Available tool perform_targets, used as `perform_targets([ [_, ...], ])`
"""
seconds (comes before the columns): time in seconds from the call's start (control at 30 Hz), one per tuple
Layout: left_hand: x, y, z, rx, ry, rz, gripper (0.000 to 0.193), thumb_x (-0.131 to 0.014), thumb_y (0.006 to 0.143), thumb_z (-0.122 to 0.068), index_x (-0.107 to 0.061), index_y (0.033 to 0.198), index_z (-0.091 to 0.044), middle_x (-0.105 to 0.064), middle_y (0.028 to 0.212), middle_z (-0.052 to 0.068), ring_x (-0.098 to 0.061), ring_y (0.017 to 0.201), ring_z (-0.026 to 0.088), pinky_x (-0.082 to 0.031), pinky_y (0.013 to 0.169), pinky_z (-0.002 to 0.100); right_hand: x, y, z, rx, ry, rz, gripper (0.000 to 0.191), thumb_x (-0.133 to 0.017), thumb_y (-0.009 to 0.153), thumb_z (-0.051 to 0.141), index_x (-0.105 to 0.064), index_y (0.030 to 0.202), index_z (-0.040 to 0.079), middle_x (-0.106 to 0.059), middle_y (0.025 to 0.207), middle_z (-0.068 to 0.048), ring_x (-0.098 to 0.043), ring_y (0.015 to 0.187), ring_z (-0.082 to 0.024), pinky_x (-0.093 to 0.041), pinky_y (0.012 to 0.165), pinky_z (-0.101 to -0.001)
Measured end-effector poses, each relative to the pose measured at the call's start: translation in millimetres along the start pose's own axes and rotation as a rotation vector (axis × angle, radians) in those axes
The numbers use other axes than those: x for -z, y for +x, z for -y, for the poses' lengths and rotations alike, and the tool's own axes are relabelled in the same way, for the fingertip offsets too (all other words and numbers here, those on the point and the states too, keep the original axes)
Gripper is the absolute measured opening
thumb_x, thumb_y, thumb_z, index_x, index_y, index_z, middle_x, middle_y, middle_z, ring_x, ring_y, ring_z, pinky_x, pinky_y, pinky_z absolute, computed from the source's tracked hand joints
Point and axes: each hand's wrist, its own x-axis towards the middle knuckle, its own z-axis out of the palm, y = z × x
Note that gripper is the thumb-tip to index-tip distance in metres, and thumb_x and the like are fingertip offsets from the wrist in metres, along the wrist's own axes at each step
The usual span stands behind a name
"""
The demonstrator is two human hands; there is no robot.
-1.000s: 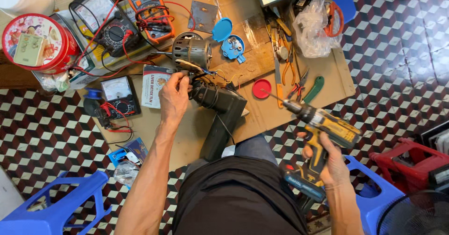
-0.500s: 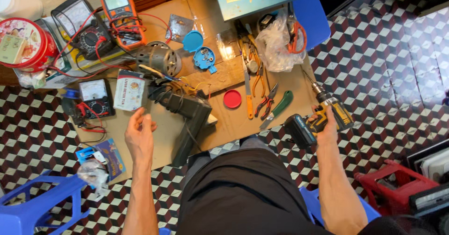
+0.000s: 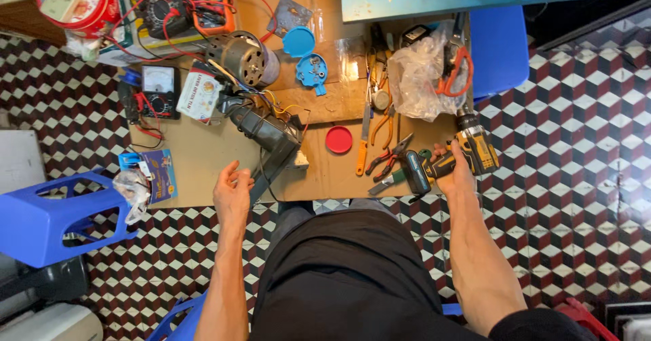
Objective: The person disassembles a handheld electric device, removes a motor component, and uses a cordless drill to fasten screws into the motor housing. They repeatedly insert and remove the motor part, tighten fasteners, and reposition the device on the workbench.
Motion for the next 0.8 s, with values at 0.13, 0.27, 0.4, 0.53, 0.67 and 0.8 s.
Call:
perform_targets([
  [0.13, -12.5, 15.1, 7.8, -0.170, 0.341, 0.014, 0.070, -0.078, 0.086, -0.033, -0.054, 0.143, -0.002, -0.064, 0.132, 0.020, -0.065, 0.115, 0.030, -0.052, 0.097, 0.042, -2.3, -5.3, -3.9, -0.016, -0.121, 0.008, 0.027, -0.077, 0.093, 0.011, -0.061, 0.114, 0.007, -0.067, 0.097, -0.011, -0.069, 0.084, -0.025, -0.059, 0.084, -0.0415],
  [0.27, -27.3, 28.7, 16.0, -0.322, 0.626, 0.190, 0.112, -0.096, 0.064, -0.041, -0.034, 0.149, 0.000, -0.052, 0.138, 0.030, -0.050, 0.127, 0.045, -0.044, 0.101, 0.051, -2.8, -15.6, -6.0, 0.027, -0.288, -0.046, 0.028, -0.078, 0.090, 0.010, -0.064, 0.114, 0.009, -0.071, 0.098, -0.004, -0.071, 0.086, -0.019, -0.060, 0.080, -0.0353],
  [0.4, -32.6, 37.8, 32.1, -0.232, 0.833, 0.254, 0.118, -0.094, 0.061, -0.038, -0.030, 0.154, -0.005, -0.058, 0.136, 0.025, -0.054, 0.127, 0.041, -0.047, 0.104, 0.049, -1.8, -29.4, -15.0, 0.071, -0.763, -0.269, 0.031, -0.084, 0.092, 0.023, -0.065, 0.112, 0.012, -0.067, 0.092, -0.001, -0.059, 0.072, -0.015, -0.039, 0.054, -0.0291],
  [0.53, -28.5, 45.9, 48.6, -0.264, 0.764, 0.200, 0.092, -0.086, 0.069, -0.026, -0.041, 0.147, -0.004, -0.063, 0.131, 0.022, -0.057, 0.123, 0.040, -0.048, 0.101, 0.050, 6.1, -39.1, -25.7, 0.163, -0.835, -0.151, 0.031, -0.082, 0.092, 0.026, -0.065, 0.111, 0.008, -0.067, 0.095, -0.003, -0.060, 0.071, -0.013, -0.041, 0.050, -0.0270],
  [0.67, -11.1, 54.0, 58.0, -0.382, 0.651, 0.232, 0.067, -0.079, 0.071, -0.017, -0.056, 0.133, -0.005, -0.067, 0.124, 0.019, -0.059, 0.120, 0.039, -0.049, 0.099, 0.048, 14.7, -42.0, -36.0, 0.246, -0.879, -0.184, 0.040, -0.081, 0.092, 0.028, -0.066, 0.119, 0.002, -0.068, 0.102, -0.005, -0.065, 0.085, -0.014, -0.052, 0.069, -0.0277],
  [0.8, 26.3, 65.0, 61.7, -0.460, 0.616, 0.316, 0.057, -0.079, 0.071, -0.014, -0.061, 0.124, -0.004, -0.068, 0.122, 0.018, -0.060, 0.118, 0.038, -0.050, 0.099, 0.046, 26.3, -55.0, -47.4, 0.626, -0.992, -0.335, 0.059, -0.083, 0.093, 0.024, -0.052, 0.133, -0.006, -0.066, 0.118, -0.011, -0.064, 0.104, -0.019, -0.051, 0.090, -0.0331],
])
